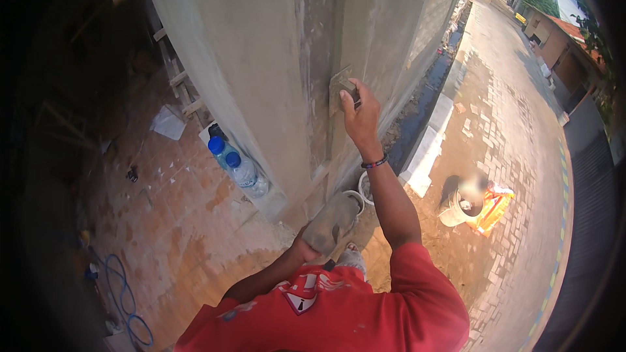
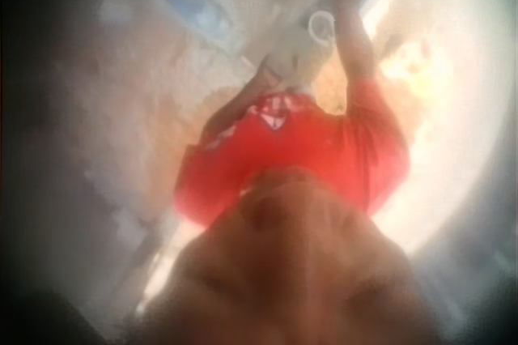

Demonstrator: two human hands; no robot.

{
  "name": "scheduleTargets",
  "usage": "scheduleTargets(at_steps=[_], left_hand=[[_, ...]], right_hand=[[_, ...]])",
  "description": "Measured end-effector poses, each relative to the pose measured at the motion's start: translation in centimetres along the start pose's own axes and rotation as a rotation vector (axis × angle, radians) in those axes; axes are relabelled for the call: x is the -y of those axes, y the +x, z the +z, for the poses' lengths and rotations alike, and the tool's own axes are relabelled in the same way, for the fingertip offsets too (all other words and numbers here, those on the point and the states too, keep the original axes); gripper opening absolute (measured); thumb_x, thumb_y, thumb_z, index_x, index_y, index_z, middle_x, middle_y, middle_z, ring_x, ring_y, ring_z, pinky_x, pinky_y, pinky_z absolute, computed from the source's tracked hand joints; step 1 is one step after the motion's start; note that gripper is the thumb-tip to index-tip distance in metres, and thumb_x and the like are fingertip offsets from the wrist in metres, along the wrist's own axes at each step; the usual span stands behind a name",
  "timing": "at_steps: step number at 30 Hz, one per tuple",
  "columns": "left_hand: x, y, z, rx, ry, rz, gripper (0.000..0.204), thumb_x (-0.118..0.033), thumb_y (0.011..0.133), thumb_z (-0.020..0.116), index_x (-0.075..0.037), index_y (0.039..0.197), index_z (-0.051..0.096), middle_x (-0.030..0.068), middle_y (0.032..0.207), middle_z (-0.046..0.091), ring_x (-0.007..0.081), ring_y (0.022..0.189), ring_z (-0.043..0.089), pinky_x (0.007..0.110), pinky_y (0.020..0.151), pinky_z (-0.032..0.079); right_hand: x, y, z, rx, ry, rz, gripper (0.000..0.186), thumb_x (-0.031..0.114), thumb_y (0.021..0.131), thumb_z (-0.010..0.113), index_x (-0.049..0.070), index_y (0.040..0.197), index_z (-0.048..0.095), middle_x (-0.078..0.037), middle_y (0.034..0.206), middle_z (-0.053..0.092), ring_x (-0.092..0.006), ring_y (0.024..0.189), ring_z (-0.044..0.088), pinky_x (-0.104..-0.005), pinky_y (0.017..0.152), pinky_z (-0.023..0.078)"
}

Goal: The person applies plaster to a vertical wall using a trowel and a hawk. They repeatedly scoop plaster from a bucket, spread it on the wall, and smooth the surface. The person works on different sections of the wall, including edges and corners.

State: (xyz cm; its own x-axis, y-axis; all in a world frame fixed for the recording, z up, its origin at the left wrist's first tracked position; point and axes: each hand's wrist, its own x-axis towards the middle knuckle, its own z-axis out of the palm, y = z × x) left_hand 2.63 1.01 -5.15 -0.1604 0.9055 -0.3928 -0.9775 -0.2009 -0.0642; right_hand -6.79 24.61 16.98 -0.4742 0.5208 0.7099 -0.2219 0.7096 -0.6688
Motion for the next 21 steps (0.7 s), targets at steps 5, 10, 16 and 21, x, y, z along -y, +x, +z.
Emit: scheduleTargets(at_steps=[5, 10, 16, 21], left_hand=[[0.4, -0.7, 0.3, 0.061, -0.021, -0.023, 0.037, -0.03, 0.092, 0.047, -0.005, 0.119, 0.055, 0.0122, 0.112, 0.061, 0.0247, 0.101, 0.061, 0.04, 0.087, 0.05], [-0.1, -2.1, -0.3, 0.075, -0.043, 0.045, 0.037, -0.03, 0.093, 0.047, -0.005, 0.119, 0.054, 0.0114, 0.111, 0.061, 0.0247, 0.1, 0.061, 0.039, 0.086, 0.05], [-0.6, -1.1, -2.9, 0.078, -0.027, 0.037, 0.036, -0.029, 0.092, 0.046, -0.005, 0.118, 0.055, 0.0107, 0.112, 0.062, 0.0253, 0.099, 0.061, 0.039, 0.086, 0.05], [0.1, -2.3, 0.1, 0.067, 0.099, 0.036, 0.034, -0.03, 0.091, 0.048, -0.006, 0.113, 0.058, 0.0101, 0.107, 0.064, 0.0256, 0.096, 0.062, 0.04, 0.084, 0.051]], right_hand=[[-14.2, -8.5, 0.5, -0.031, -0.166, 0.112, 0.033, 0.017, 0.087, 0.062, -0.004, 0.113, 0.058, -0.017, 0.082, 0.063, -0.0199, 0.075, 0.06, -0.0292, 0.069, 0.046], [-5.1, -3.1, -1.6, -0.077, 0.176, 0.292, 0.033, 0.016, 0.085, 0.064, -0.005, 0.11, 0.059, -0.016, 0.079, 0.063, -0.0183, 0.074, 0.06, -0.0291, 0.067, 0.047], [-5.6, -3.0, 1.0, -0.015, 0.027, -0.044, 0.033, 0.013, 0.083, 0.065, -0.005, 0.11, 0.058, -0.015, 0.082, 0.065, -0.0212, 0.074, 0.062, -0.0303, 0.069, 0.048], [-17.2, -9.0, 0.7, -0.021, -0.036, 0.403, 0.03, 0.016, 0.082, 0.065, -0.002, 0.107, 0.06, -0.017, 0.084, 0.064, -0.0307, 0.076, 0.064, -0.0358, 0.072, 0.049]])
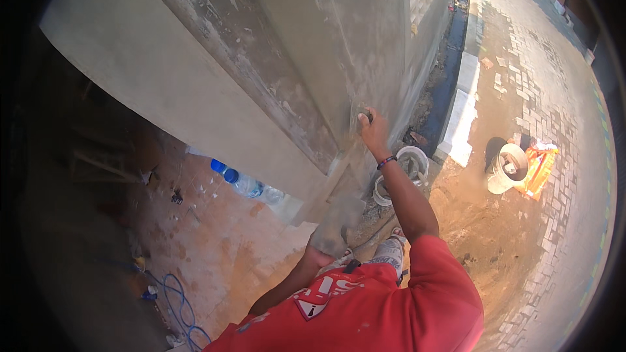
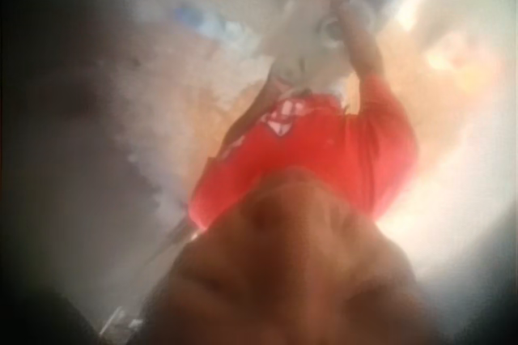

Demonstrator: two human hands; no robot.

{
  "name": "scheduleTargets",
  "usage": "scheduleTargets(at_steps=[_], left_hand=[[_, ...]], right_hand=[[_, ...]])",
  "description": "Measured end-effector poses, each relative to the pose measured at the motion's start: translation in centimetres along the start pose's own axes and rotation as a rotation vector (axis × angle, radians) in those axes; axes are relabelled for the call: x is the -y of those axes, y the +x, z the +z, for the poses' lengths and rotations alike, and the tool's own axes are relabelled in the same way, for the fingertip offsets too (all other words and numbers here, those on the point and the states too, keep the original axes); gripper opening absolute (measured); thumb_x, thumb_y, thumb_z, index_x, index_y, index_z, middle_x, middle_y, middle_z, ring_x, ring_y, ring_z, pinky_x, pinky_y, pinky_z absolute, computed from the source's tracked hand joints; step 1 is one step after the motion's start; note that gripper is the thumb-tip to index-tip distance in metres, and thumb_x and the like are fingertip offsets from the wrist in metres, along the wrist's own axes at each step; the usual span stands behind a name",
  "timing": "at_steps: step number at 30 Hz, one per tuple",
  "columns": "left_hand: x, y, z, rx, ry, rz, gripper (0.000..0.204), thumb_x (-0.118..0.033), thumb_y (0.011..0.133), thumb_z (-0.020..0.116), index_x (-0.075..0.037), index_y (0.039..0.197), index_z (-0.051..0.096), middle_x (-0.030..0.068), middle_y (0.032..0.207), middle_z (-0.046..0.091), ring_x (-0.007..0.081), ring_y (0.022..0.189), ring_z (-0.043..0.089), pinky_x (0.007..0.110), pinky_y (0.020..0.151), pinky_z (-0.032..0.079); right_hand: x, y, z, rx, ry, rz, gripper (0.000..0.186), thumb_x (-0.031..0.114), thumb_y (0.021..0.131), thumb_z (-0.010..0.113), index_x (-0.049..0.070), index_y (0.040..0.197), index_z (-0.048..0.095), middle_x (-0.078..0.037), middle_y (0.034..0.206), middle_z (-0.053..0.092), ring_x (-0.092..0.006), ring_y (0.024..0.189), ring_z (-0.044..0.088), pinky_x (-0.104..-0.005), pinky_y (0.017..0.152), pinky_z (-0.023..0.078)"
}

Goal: The person applies plaster to a vertical wall using a trowel and a hawk. They repeatedly scoop plaster from a bucket, spread it on the wall, and smooth the surface. The person works on different sections of the wall, including edges and corners.

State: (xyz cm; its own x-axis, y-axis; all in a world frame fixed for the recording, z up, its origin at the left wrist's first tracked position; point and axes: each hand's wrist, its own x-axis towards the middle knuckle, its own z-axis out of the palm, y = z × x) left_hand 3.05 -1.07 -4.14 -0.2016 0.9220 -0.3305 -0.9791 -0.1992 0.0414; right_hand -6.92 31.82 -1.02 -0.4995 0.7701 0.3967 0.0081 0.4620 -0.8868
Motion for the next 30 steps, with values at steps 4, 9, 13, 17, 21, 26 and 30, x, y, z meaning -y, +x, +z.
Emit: scheduleTargets(at_steps=[4, 9, 13, 17, 21, 26, 30], left_hand=[[-0.4, 0.0, -2.9, -0.132, -0.065, 0.074, 0.034, -0.029, 0.091, 0.048, -0.007, 0.115, 0.058, 0.0095, 0.109, 0.063, 0.0252, 0.097, 0.062, 0.041, 0.083, 0.051], [-0.1, 0.7, -1.5, -0.044, -0.065, 0.027, 0.032, -0.024, 0.092, 0.048, -0.007, 0.119, 0.055, 0.0092, 0.114, 0.061, 0.0233, 0.101, 0.061, 0.038, 0.085, 0.052], [0.2, 1.2, 0.2, -0.072, -0.06, 0.111, 0.033, -0.024, 0.093, 0.047, -0.006, 0.119, 0.055, 0.0094, 0.113, 0.061, 0.0228, 0.101, 0.061, 0.037, 0.085, 0.052], [0.6, 0.9, 0.5, -0.107, -0.061, 0.082, 0.036, -0.031, 0.091, 0.047, -0.009, 0.118, 0.056, 0.008, 0.112, 0.062, 0.024, 0.099, 0.061, 0.04, 0.084, 0.051], [0.2, 0.4, -0.6, -0.165, -0.069, 0.138, 0.036, -0.032, 0.091, 0.048, -0.009, 0.117, 0.057, 0.0071, 0.11, 0.063, 0.0238, 0.097, 0.062, 0.04, 0.083, 0.05], [0.5, 1.7, -0.3, -0.19, -0.081, 0.187, 0.033, -0.026, 0.094, 0.047, -0.007, 0.121, 0.054, 0.009, 0.114, 0.061, 0.0226, 0.102, 0.06, 0.036, 0.085, 0.052], [1.4, 0.4, 2.2, -0.073, -0.068, 0.192, 0.035, -0.028, 0.094, 0.047, -0.007, 0.122, 0.054, 0.0085, 0.115, 0.061, 0.0224, 0.1, 0.061, 0.037, 0.084, 0.052]], right_hand=[[7.5, 0.1, -1.9, -0.038, 0.362, 0.022, 0.028, 0.013, 0.082, 0.065, -0.001, 0.105, 0.061, -0.014, 0.079, 0.063, -0.0245, 0.072, 0.063, -0.0327, 0.068, 0.048], [18.1, 2.8, -3.4, 0.088, 0.26, -0.238, 0.028, 0.012, 0.081, 0.065, -0.001, 0.105, 0.061, -0.016, 0.082, 0.062, -0.0256, 0.073, 0.062, -0.0342, 0.066, 0.047], [13.8, 2.0, 0.3, -0.063, 0.185, -0.381, 0.026, 0.014, 0.08, 0.065, -0.001, 0.102, 0.061, -0.019, 0.085, 0.062, -0.0316, 0.075, 0.061, -0.0386, 0.068, 0.047], [4.6, 2.3, -0.4, -0.029, 0.115, -0.08, 0.028, 0.016, 0.08, 0.067, -0.001, 0.101, 0.061, -0.02, 0.087, 0.063, -0.0328, 0.076, 0.061, -0.0392, 0.07, 0.047], [11.5, 2.2, -2.0, 0.083, 0.242, 0.085, 0.031, 0.018, 0.079, 0.068, -0.001, 0.102, 0.061, -0.02, 0.088, 0.063, -0.0309, 0.076, 0.061, -0.038, 0.071, 0.047], [15.8, 2.2, -0.8, -0.017, 0.24, -0.364, 0.032, 0.019, 0.079, 0.068, 0.0, 0.104, 0.062, -0.018, 0.086, 0.064, -0.0289, 0.074, 0.06, -0.036, 0.068, 0.047], [8.8, 2.8, 0.9, 0.031, 0.146, -0.112, 0.032, 0.018, 0.08, 0.068, -0.001, 0.104, 0.061, -0.014, 0.083, 0.064, -0.0262, 0.071, 0.061, -0.0349, 0.066, 0.047]])
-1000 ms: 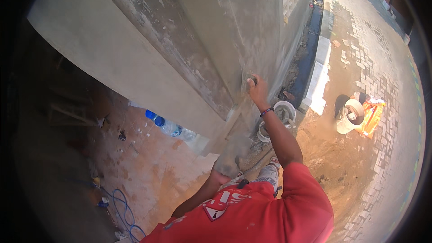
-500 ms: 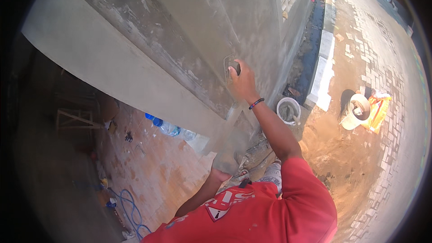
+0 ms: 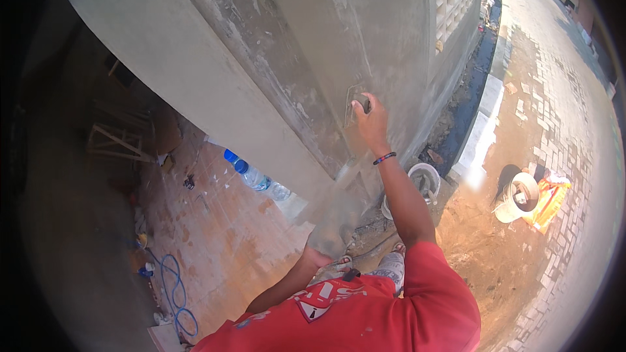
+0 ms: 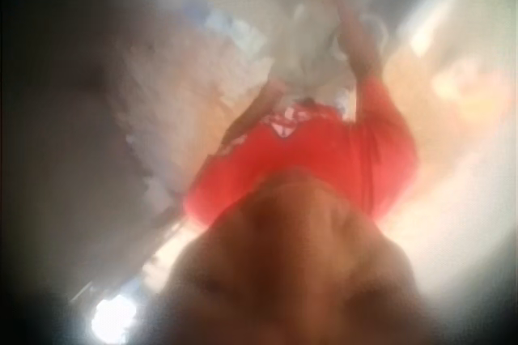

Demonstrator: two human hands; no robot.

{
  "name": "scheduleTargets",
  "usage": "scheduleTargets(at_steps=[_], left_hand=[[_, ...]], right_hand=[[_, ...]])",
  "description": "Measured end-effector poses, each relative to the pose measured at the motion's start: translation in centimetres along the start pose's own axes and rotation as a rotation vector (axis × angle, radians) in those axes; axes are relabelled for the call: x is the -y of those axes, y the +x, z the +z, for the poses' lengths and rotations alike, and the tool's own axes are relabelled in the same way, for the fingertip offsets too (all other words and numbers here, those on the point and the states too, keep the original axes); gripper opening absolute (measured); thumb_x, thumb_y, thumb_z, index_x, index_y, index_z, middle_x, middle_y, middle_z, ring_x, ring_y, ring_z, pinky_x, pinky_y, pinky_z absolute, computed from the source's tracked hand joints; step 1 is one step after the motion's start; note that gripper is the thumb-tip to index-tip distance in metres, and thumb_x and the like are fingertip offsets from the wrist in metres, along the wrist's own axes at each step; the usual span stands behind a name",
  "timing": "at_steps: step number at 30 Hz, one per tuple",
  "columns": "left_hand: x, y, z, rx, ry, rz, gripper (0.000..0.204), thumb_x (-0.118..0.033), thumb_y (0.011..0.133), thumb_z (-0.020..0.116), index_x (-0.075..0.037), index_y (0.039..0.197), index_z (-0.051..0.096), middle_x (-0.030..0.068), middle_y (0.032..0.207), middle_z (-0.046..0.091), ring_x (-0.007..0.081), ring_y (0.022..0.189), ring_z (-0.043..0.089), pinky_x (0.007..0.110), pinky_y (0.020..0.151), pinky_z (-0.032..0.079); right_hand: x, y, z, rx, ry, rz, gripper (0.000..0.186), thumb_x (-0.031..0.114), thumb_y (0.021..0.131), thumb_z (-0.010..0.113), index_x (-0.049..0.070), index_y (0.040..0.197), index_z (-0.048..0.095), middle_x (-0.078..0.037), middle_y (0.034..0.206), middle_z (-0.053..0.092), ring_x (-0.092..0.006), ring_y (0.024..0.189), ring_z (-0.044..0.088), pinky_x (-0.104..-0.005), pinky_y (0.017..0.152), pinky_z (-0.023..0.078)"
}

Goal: The person applies plaster to a vertical wall using a trowel and a hawk. They repeatedly scoop plaster from a bucket, spread it on the wall, and smooth the surface. The person works on different sections of the wall, including edges and corners.

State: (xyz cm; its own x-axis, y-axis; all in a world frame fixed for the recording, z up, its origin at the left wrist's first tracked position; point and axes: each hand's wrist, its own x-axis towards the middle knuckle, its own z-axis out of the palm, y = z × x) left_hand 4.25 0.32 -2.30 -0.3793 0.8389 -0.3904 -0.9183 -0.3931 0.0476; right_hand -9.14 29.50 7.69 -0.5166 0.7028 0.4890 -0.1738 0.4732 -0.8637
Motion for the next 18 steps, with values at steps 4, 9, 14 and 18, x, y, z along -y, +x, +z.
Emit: scheduleTargets(at_steps=[4, 9, 14, 18], left_hand=[[-0.6, 0.4, -0.2, -0.01, 0.037, -0.009, 0.036, -0.029, 0.093, 0.047, -0.007, 0.121, 0.055, 0.0078, 0.114, 0.062, 0.0226, 0.099, 0.062, 0.038, 0.083, 0.052], [-0.3, -1.0, -1.4, -0.025, -0.082, -0.088, 0.035, -0.029, 0.091, 0.049, -0.006, 0.116, 0.057, 0.009, 0.109, 0.064, 0.024, 0.096, 0.063, 0.039, 0.083, 0.052], [-1.1, -0.1, -3.9, 0.095, -0.05, -0.146, 0.037, -0.029, 0.091, 0.05, -0.007, 0.118, 0.056, 0.0085, 0.112, 0.062, 0.023, 0.1, 0.062, 0.038, 0.086, 0.051], [-1.9, -1.1, -2.8, 0.085, -0.071, -0.161, 0.038, -0.029, 0.09, 0.051, -0.004, 0.119, 0.055, 0.0105, 0.112, 0.062, 0.024, 0.1, 0.062, 0.039, 0.087, 0.05]], right_hand=[[-7.2, -0.6, -2.6, -0.045, 0.508, 0.407, 0.019, 0.017, 0.081, 0.066, 0.004, 0.094, 0.06, -0.007, 0.076, 0.061, -0.0209, 0.065, 0.061, -0.0329, 0.062, 0.049], [-2.9, -6.3, -5.0, -0.087, 0.835, 0.796, 0.016, 0.022, 0.086, 0.059, 0.007, 0.091, 0.056, -0.008, 0.077, 0.058, -0.0207, 0.065, 0.058, -0.0322, 0.06, 0.049], [-4.7, -9.4, -6.3, -0.001, 1.111, 0.829, 0.022, 0.027, 0.088, 0.055, 0.006, 0.097, 0.056, -0.009, 0.085, 0.061, -0.02, 0.069, 0.057, -0.0327, 0.063, 0.049], [-1.5, -10.1, -5.5, -0.095, 0.923, 0.525, 0.024, 0.023, 0.089, 0.054, 0.004, 0.103, 0.057, -0.008, 0.091, 0.062, -0.0211, 0.076, 0.06, -0.0331, 0.066, 0.05]])
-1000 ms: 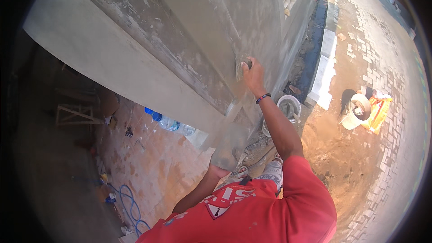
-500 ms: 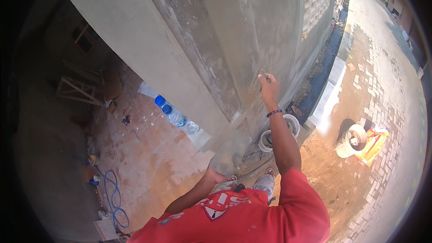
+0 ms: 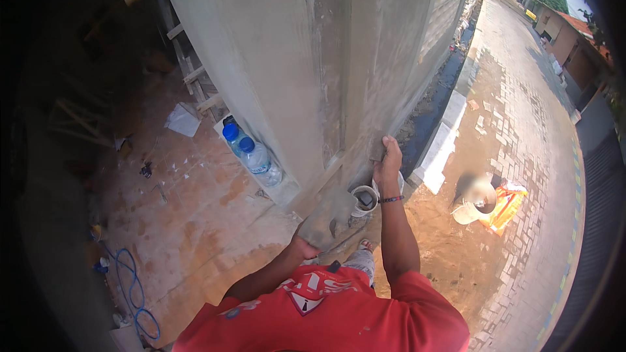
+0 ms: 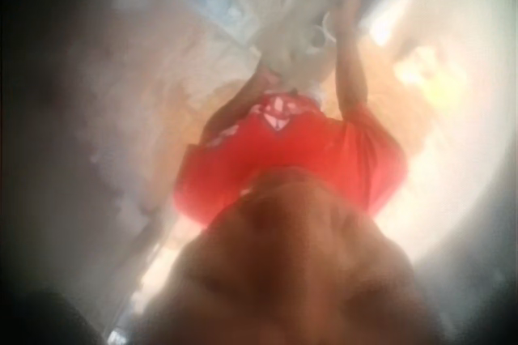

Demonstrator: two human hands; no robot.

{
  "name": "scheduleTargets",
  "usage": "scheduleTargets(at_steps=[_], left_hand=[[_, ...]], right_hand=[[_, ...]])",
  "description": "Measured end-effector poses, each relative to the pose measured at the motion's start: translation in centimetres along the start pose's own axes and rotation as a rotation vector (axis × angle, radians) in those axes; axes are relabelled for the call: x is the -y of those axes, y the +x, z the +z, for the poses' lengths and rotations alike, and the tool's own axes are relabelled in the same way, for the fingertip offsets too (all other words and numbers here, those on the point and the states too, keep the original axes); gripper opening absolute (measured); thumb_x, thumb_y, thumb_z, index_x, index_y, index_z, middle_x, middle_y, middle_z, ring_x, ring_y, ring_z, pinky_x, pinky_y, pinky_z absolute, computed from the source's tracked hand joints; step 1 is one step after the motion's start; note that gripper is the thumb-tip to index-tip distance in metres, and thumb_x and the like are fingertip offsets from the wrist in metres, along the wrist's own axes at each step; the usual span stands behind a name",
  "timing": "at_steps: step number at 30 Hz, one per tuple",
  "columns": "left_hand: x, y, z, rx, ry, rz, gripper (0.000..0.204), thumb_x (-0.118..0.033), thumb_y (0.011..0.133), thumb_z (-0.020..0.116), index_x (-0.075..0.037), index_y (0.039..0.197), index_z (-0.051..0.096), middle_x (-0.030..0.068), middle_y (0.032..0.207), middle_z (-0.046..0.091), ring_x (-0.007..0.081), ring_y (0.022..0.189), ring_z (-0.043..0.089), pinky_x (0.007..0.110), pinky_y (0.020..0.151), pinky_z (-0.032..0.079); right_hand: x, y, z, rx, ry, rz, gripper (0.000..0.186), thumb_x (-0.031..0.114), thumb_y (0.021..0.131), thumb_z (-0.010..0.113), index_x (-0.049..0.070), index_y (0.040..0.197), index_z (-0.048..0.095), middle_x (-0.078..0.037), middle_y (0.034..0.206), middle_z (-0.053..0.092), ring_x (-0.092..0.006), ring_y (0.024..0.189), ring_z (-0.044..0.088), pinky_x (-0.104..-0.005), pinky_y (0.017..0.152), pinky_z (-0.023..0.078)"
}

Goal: The person applies plaster to a vertical wall using a trowel and a hawk. They repeatedly scoop plaster from a bucket, spread it on the wall, and smooth the surface. The person works on different sections of the wall, including edges and corners.

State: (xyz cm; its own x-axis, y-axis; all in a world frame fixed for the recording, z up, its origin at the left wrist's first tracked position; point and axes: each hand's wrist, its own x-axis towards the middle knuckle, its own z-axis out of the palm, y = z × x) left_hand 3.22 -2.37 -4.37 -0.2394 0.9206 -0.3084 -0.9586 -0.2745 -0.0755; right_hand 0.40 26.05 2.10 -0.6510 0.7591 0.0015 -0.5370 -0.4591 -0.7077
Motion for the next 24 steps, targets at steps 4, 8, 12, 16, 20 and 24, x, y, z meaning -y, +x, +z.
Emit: scheduleTargets(at_steps=[4, 8, 12, 16, 20, 24], left_hand=[[-1.3, -1.6, -0.5, -0.009, -0.031, -0.055, 0.038, -0.029, 0.091, 0.05, -0.004, 0.119, 0.055, 0.0118, 0.111, 0.062, 0.0243, 0.099, 0.062, 0.04, 0.086, 0.051], [-2.0, -3.2, -0.1, -0.022, -0.053, -0.119, 0.037, -0.029, 0.091, 0.05, -0.004, 0.117, 0.056, 0.0122, 0.108, 0.063, 0.0246, 0.095, 0.063, 0.04, 0.083, 0.052], [-3.3, -4.1, -2.0, -0.04, -0.048, -0.121, 0.038, -0.03, 0.091, 0.05, -0.003, 0.117, 0.055, 0.0136, 0.107, 0.062, 0.026, 0.096, 0.063, 0.041, 0.082, 0.052], [-4.7, -5.0, -3.1, -0.089, -0.069, -0.149, 0.04, -0.032, 0.091, 0.049, -0.003, 0.118, 0.055, 0.0135, 0.106, 0.062, 0.0267, 0.094, 0.063, 0.043, 0.08, 0.053], [-5.4, -5.6, -2.8, -0.107, -0.036, -0.148, 0.039, -0.034, 0.091, 0.047, -0.006, 0.118, 0.055, 0.0128, 0.108, 0.062, 0.0267, 0.092, 0.064, 0.045, 0.075, 0.054], [-6.0, -6.1, -3.8, -0.142, 0.015, -0.134, 0.038, -0.034, 0.092, 0.046, -0.008, 0.118, 0.056, 0.0115, 0.108, 0.063, 0.0267, 0.091, 0.064, 0.046, 0.072, 0.054]], right_hand=[[-0.1, -3.3, 5.6, 0.035, -0.581, -0.591, 0.047, 0.011, 0.082, 0.069, -0.002, 0.122, 0.046, -0.013, 0.12, 0.052, -0.0229, 0.112, 0.051, -0.0347, 0.097, 0.041], [-2.3, -2.4, 6.8, -0.006, -0.811, -0.775, 0.072, 0.009, 0.078, 0.073, -0.004, 0.136, 0.032, -0.015, 0.127, 0.046, -0.0231, 0.117, 0.047, -0.0328, 0.101, 0.037], [-3.7, -1.8, 8.7, -0.05, -0.905, -0.834, 0.072, 0.011, 0.077, 0.075, -0.006, 0.135, 0.035, -0.016, 0.125, 0.049, -0.0235, 0.114, 0.05, -0.0338, 0.098, 0.04], [-3.2, -1.4, 11.3, -0.165, -0.995, -0.897, 0.068, 0.013, 0.076, 0.075, -0.006, 0.131, 0.04, -0.018, 0.122, 0.052, -0.0242, 0.11, 0.053, -0.034, 0.095, 0.042], [-6.2, -0.5, 8.9, -0.256, -1.004, -0.862, 0.065, 0.013, 0.076, 0.075, -0.006, 0.129, 0.043, -0.019, 0.12, 0.053, -0.0256, 0.11, 0.053, -0.0344, 0.095, 0.041], [-8.6, -2.8, 5.4, -0.226, -1.069, -0.677, 0.068, 0.02, 0.076, 0.075, -0.008, 0.129, 0.041, -0.024, 0.124, 0.051, -0.0338, 0.116, 0.049, -0.0396, 0.099, 0.038]])
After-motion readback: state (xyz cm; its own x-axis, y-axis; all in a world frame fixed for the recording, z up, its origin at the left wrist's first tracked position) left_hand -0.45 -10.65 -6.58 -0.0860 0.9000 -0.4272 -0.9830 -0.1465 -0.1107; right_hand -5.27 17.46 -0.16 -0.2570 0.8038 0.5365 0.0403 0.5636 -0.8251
